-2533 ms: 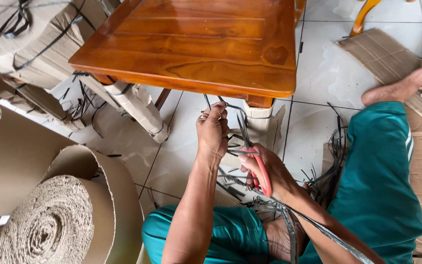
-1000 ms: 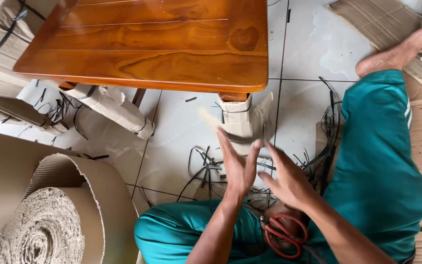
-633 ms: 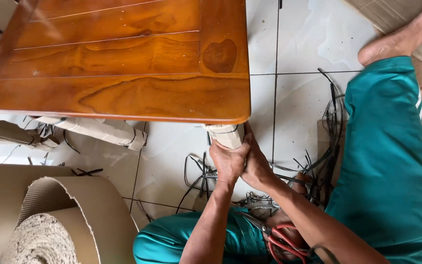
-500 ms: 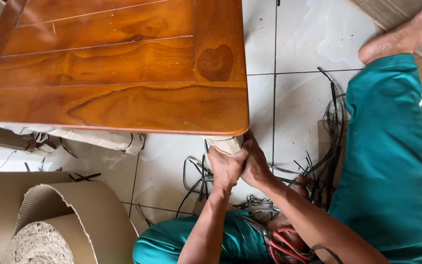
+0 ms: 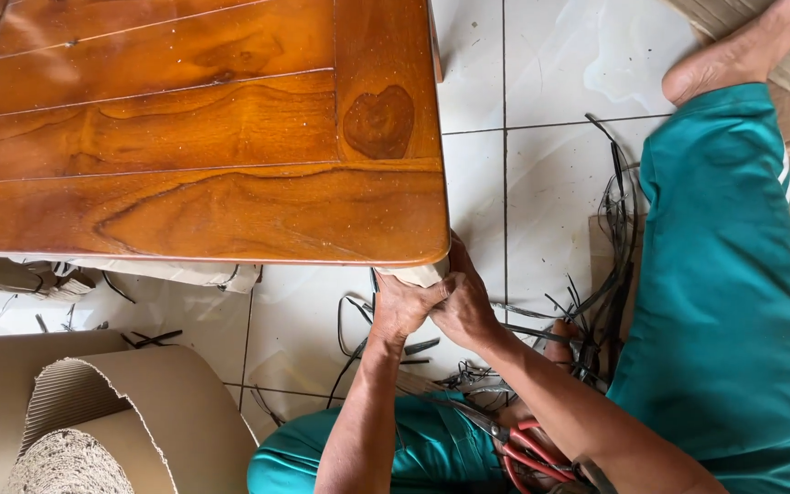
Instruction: Wrapping a wooden chair leg with corrugated cardboard and securing it with plastic ties for protection.
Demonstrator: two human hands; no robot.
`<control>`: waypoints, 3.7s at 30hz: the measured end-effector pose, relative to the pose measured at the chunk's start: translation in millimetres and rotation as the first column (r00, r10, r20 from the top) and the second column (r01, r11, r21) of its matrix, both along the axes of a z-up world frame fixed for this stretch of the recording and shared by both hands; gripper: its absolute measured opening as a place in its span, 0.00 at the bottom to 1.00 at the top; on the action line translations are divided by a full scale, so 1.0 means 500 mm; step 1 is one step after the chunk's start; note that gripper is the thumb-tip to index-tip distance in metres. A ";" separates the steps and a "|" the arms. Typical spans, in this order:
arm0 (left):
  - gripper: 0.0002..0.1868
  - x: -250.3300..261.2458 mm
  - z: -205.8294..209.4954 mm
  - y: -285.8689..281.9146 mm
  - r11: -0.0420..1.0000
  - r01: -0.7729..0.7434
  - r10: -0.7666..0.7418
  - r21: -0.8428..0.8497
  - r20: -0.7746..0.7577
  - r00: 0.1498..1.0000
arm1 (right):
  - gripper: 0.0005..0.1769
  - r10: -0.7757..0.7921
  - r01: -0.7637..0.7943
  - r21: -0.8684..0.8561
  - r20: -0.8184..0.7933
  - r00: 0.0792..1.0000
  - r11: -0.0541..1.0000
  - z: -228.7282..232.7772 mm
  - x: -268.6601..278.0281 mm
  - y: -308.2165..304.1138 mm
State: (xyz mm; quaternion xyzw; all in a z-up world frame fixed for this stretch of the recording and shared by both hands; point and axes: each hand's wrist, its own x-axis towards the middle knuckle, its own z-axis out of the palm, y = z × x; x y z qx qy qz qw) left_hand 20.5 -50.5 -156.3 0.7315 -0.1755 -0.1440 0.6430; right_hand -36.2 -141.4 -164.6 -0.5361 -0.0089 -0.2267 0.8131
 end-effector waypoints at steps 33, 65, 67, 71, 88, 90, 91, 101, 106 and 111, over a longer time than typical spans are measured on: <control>0.25 0.021 -0.101 -0.020 0.960 -0.183 0.161 -0.213 -0.115 0.980 | 0.30 -0.314 0.287 -0.417 0.004 0.949 0.862 0.063 -0.030 -0.024; 0.26 -0.035 0.003 -0.049 0.972 -0.236 0.235 0.011 0.031 0.971 | 0.30 -0.337 0.215 -0.529 -0.144 0.930 0.821 0.098 -0.018 -0.018; 0.25 -0.016 -0.049 -0.047 0.968 -0.247 0.246 0.032 0.032 0.969 | 0.27 -0.483 0.330 -0.516 -0.193 0.854 0.790 0.063 0.009 0.015; 0.28 0.031 -0.251 -0.026 0.881 -0.349 0.276 0.318 0.255 0.927 | 0.22 -0.716 0.647 -0.311 -0.241 0.655 0.697 0.026 0.051 0.066; 0.24 0.017 -0.179 -0.065 0.900 -0.419 0.433 -0.121 0.144 0.890 | 0.12 -0.895 -0.129 -0.959 -0.283 0.345 0.254 -0.201 -0.187 -0.556; 0.26 0.008 -0.145 -0.070 0.874 -0.418 0.425 -0.250 -0.024 0.905 | 0.13 -0.877 -0.325 -0.914 -0.351 0.327 0.244 -0.239 -0.171 -0.597; 0.25 0.017 -0.161 -0.063 0.885 -0.413 0.421 -0.214 -0.009 0.907 | 0.11 -0.862 -0.389 -0.881 -0.401 0.310 0.270 -0.249 -0.157 -0.592; 0.27 0.021 -0.128 -0.058 0.849 -0.441 0.345 -0.292 -0.324 0.881 | 0.05 -0.719 0.428 -0.618 -0.353 0.599 0.660 -0.168 -0.172 -0.551; 0.26 0.026 -0.112 -0.041 0.897 -0.343 0.275 -0.280 -0.252 0.928 | 0.03 -0.344 0.493 0.258 -0.459 0.819 0.831 0.036 -0.213 -0.533; 0.27 0.029 -0.126 -0.038 0.898 -0.364 0.295 -0.246 -0.278 0.914 | 0.03 -0.484 0.492 -0.083 -0.381 0.788 0.866 0.124 -0.103 -0.419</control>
